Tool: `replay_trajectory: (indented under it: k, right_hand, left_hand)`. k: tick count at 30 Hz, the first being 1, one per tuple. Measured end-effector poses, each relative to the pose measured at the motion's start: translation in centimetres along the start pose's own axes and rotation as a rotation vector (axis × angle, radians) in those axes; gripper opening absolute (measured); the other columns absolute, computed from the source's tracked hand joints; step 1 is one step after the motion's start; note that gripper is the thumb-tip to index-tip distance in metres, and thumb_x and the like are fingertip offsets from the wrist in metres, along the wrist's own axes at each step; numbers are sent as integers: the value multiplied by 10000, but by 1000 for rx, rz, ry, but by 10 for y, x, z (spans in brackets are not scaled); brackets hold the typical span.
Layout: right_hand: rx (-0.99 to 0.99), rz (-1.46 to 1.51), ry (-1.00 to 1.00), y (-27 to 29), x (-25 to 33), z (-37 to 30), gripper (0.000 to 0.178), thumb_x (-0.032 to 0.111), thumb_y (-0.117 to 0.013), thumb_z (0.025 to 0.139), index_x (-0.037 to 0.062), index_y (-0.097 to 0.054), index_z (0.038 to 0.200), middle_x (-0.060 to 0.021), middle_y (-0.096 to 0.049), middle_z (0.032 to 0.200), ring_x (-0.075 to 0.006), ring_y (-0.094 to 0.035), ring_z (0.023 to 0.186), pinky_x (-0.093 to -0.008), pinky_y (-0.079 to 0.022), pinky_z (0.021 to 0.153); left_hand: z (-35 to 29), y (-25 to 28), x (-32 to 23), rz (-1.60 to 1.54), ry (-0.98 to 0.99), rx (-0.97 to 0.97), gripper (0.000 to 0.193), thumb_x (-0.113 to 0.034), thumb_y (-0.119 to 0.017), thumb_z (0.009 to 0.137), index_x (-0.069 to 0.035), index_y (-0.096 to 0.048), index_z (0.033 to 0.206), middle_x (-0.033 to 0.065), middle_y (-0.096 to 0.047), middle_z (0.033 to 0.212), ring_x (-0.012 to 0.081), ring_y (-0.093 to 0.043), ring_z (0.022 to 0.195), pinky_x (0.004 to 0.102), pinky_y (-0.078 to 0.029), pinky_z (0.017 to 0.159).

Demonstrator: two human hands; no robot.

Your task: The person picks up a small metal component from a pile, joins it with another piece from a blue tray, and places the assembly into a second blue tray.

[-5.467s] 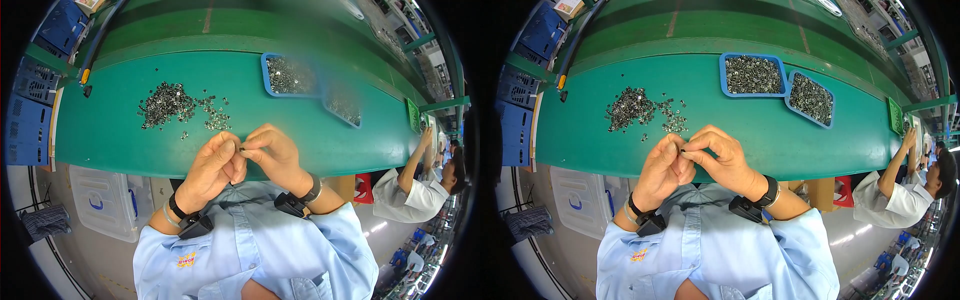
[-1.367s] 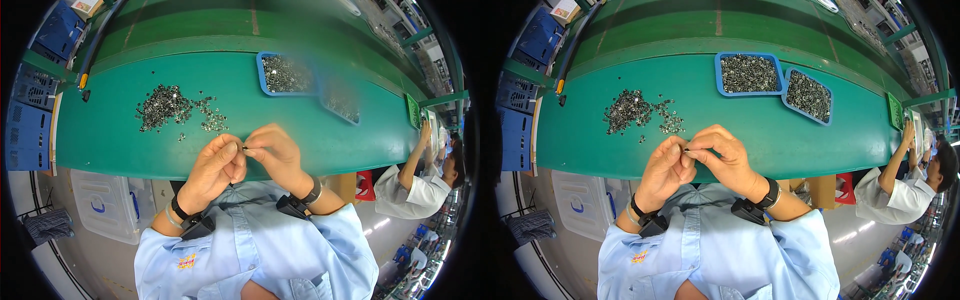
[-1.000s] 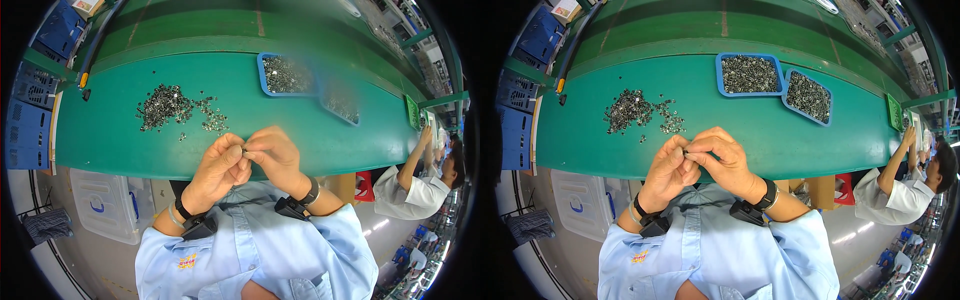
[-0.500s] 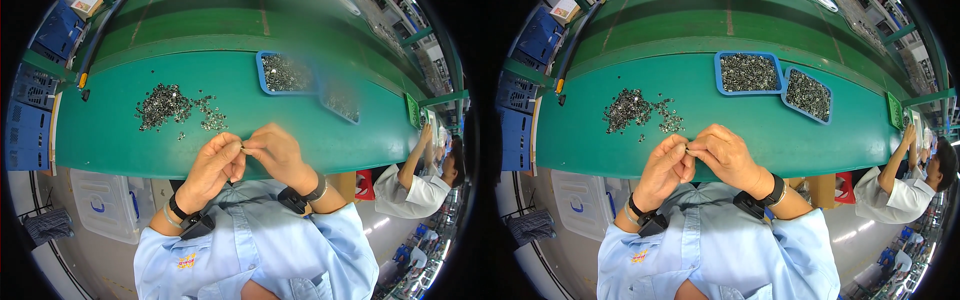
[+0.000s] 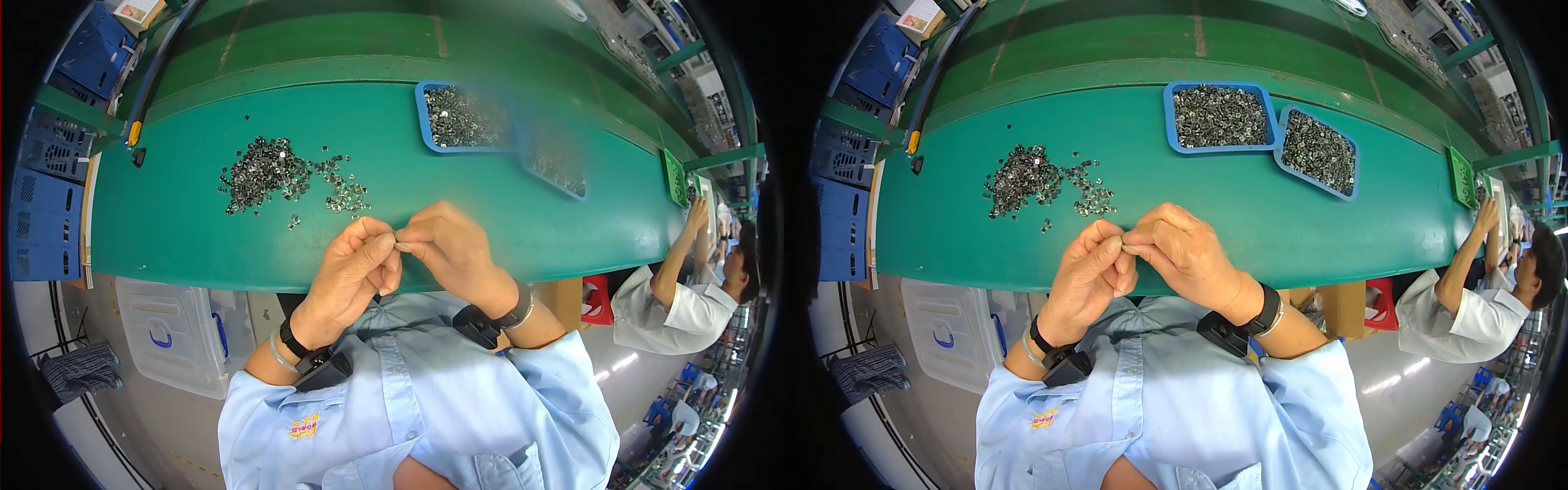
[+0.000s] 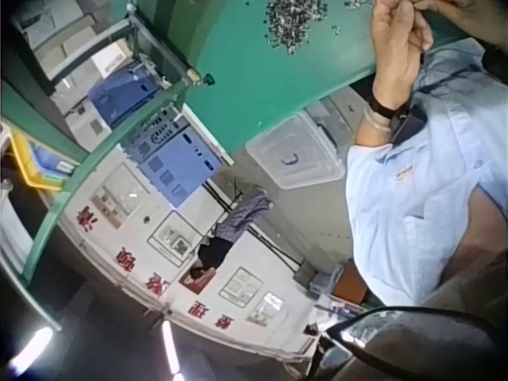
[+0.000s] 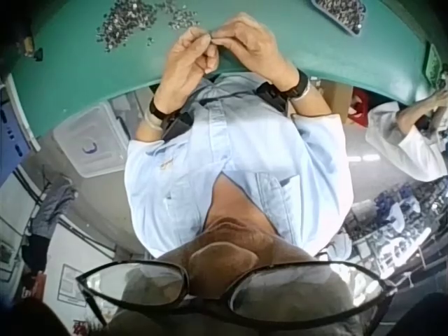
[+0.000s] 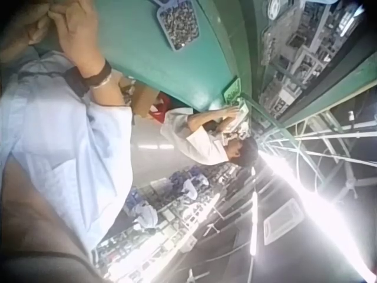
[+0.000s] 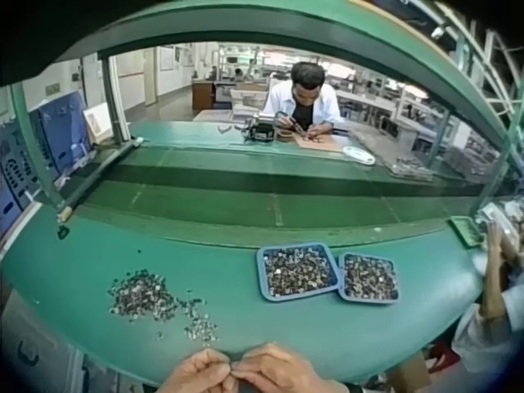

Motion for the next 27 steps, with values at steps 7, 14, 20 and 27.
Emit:
replay_trajectory:
  k: [7, 14, 20, 27]
  right_hand:
    - [-28, 134, -33, -2, -5, 2, 131, 34, -703, 742, 62, -619, 839, -48, -609, 819, -200, -586, 739, -298, -471, 634]
    - [-17, 201, -82, -3, -3, 0, 102, 47, -693, 763, 63, -620, 833, -43, -617, 820, -186, -582, 746, -292, -468, 642]
    - [-35, 199, -89, -5, -3, -2, 103, 49, -692, 767, 64, -618, 837, -42, -618, 815, -182, -581, 740, -288, -465, 636]
    - [-44, 226, -109, -7, -6, -2, 100, 50, -689, 776, 66, -619, 845, -42, -620, 825, -171, -581, 747, -284, -467, 644]
  left_hand:
    - [1, -4, -2, -75, 11, 50, 152, -212, -523, 941, -70, -491, 897, 31, -515, 663, 134, -489, 526, 265, -361, 469]
    - [3, 1, -1, -76, 34, 107, 163, -223, -534, 934, -81, -478, 876, 23, -500, 652, 134, -484, 518, 271, -358, 461]
    - [2, 1, -1, -37, 16, 113, 153, -220, -538, 932, -87, -477, 887, 26, -504, 657, 140, -477, 505, 267, -359, 457]
    - [1, -5, -1, -15, -8, 72, 149, -222, -525, 940, -86, -468, 917, 37, -513, 676, 146, -490, 514, 269, -361, 453]
Point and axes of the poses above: each hand's wrist, its own z-axis towards the middle knuckle, its own y-axis out of the back of the hand, x = y × z, the point moved 1 cm from there along z, towards the middle knuckle
